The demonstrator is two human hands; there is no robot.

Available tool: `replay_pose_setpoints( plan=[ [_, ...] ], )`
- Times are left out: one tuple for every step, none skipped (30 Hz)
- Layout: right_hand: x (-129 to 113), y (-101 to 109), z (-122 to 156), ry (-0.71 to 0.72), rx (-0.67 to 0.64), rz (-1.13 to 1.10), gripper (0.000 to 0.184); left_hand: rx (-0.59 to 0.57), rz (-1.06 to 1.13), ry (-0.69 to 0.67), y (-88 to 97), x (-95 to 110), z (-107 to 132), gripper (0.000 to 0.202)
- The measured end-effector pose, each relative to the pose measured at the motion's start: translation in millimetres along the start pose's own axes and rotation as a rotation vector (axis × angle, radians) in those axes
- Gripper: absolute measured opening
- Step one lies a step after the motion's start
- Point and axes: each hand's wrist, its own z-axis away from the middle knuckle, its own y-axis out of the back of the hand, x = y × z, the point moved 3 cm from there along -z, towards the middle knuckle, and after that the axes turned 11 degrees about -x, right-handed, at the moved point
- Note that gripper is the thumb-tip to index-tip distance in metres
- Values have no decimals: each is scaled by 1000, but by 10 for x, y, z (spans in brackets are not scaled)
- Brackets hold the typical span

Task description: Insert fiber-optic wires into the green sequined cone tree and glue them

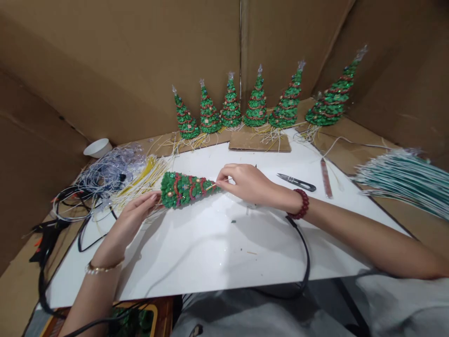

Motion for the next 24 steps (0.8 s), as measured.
replay_pose_setpoints(
  plan=[
    [18,-12,-9,-2,4,-1,15,-19,40,12,2,7,-45,42],
    [38,-25,-20,-6,11,-3,15,-36,63,22,2,21,-91,43],
    [57,-38,-32,-8,18,-6,16,-51,67,27,0,39,-138,43],
    [74,-50,-46,-12,25,-10,16,-72,52,32,-6,58,-182,43],
    [89,-60,-61,-21,29,-17,15,-102,26,35,-16,76,-223,43],
    [101,-69,-77,-32,30,-28,15,-141,-3,35,-30,91,-260,43],
    [109,-76,-94,-46,30,-41,15,-185,-31,31,-46,104,-294,42],
    [113,-82,-110,-57,28,-55,15,-228,-54,25,-64,115,-324,41],
    [113,-90,-125,-64,23,-67,15,-265,-69,16,-82,123,-351,39],
    [111,-98,-140,-66,17,-75,15,-293,-76,9,-97,129,-378,36],
    [108,-106,-151,-62,10,-78,15,-313,-79,6,-110,133,-404,34],
    [105,-115,-160,-58,5,-77,15,-330,-84,11,-123,135,-429,33],
    [105,-124,-166,-55,1,-73,15,-340,-95,19,-134,136,-454,32],
    [106,-131,-168,-55,-1,-68,15,-347,-112,27,-144,136,-478,30],
    [108,-136,-168,-55,1,-62,15,-354,-134,34,-157,139,-499,28],
    [110,-138,-164,-55,4,-56,15,-360,-156,37,-172,143,-517,25],
    [109,-138,-159,-53,6,-47,15,-365,-174,34,-191,151,-530,23],
    [106,-137,-153,-50,7,-37,15,-368,-182,25,-214,162,-538,21],
    [100,-136,-147,-41,5,-24,15,-363,-179,8,-238,175,-542,20],
    [91,-134,-141,-29,2,-8,15,-355,-171,-11,-264,185,-542,20],
    [80,-133,-135,-16,-2,7,16,-342,-157,-32,-287,190,-540,20],
    [71,-134,-131,-7,-6,16,16,-333,-144,-43,-311,185,-536,20],
    [63,-137,-127,2,-11,23,16,-323,-129,-50,-331,170,-531,21],
    [56,-142,-124,11,-17,27,16,-313,-111,-53,-349,147,-528,22]
  ],
)
